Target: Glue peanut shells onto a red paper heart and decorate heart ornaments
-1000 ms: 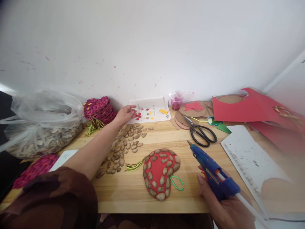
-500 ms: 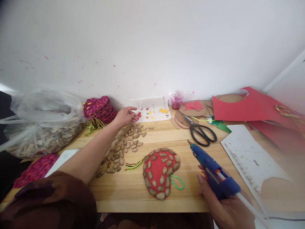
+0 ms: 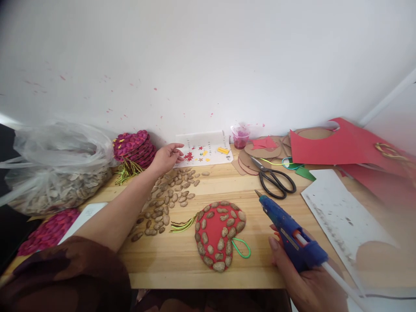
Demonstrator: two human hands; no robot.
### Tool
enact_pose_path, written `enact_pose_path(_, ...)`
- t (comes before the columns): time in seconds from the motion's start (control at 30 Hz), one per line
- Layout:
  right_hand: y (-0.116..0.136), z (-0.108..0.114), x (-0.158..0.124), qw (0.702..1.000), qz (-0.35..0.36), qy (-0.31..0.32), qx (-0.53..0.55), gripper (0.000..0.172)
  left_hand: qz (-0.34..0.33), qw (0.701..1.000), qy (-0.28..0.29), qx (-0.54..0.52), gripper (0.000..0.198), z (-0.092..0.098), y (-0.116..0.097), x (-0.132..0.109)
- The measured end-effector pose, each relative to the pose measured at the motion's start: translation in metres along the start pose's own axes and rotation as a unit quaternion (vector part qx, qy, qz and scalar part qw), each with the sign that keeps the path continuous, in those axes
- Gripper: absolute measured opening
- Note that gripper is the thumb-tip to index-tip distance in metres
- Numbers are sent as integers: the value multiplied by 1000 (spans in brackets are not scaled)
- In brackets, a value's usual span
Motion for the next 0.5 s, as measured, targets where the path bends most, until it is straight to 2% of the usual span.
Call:
enact_pose_path(0.1, -5, -1, 0, 1000, -30, 9, 2, 44, -48, 998, 5, 38, 45, -1, -6, -2)
enact_pose_path(0.27, -3, 1, 1, 1000, -6, 0, 12, 44, -128, 988, 34, 85, 51, -8, -22, -8)
enact_pose_path(0.37, -7, 0, 1, 1000, -9, 1, 12, 43, -144, 983, 42, 105, 54, -6, -21, -8)
enact_pose_path(0.5, -5, 0, 1, 1000, -9, 0, 4, 41, -147, 981, 14, 126, 56, 6, -15, -4)
Point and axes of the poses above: each hand's wrist, its own x-axis towards the middle knuckle, its own z-axis out of the back of the hand, y = z × x, the point moved 9 cm from there along x, towards the middle knuckle, and after that the axes turned 7 degrees about -y, right-handed, at the moved point
